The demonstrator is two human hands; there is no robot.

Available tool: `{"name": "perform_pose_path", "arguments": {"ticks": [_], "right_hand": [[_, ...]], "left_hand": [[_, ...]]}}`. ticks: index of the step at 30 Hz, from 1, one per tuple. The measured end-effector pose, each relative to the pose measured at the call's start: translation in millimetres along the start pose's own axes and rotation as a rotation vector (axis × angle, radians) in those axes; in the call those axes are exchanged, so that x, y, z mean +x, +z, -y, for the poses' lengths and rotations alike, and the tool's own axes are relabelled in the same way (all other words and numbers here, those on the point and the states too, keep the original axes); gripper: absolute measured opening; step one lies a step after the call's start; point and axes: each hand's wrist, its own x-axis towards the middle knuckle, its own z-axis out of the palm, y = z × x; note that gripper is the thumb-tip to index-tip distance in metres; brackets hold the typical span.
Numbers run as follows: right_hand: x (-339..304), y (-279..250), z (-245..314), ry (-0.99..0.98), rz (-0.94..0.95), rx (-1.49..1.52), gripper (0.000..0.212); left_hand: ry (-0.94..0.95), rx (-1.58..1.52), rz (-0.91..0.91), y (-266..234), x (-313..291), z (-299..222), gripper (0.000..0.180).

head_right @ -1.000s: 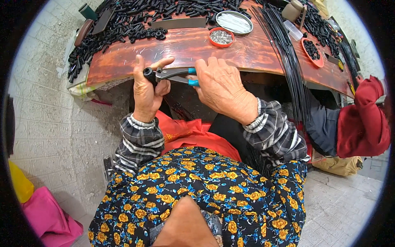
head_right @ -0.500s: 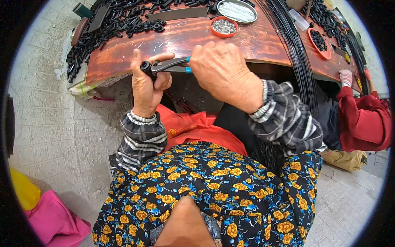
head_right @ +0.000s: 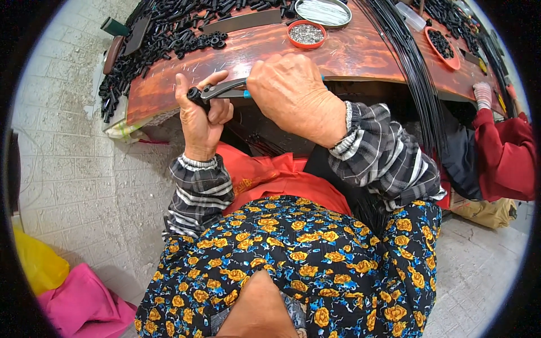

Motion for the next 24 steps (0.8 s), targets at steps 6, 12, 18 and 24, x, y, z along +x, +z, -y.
{"name": "perform_pose_path", "arguments": {"ticks": [6,12,18,24], "right_hand": [[7,0,5,-0.010,-0.025,-0.035,0.020],[3,33,-23,0.075,-0.206,0.242,0.025],[15,62,-42,0.501,0.002,0.428,0.027],[28,45,-17,0.124,-0.364,0.812,0.011]], "left_hand": [[0.032,-0.020,0.000,-5,-2,-6,0.082],[0.225,-0.133,0.154,-8,2,-10,0.073],[0.513,-0.070,0.202,-16,-23,-55,0.048],[0.763,-0.026,0.148,-56,-68,-177,0.035]]}}
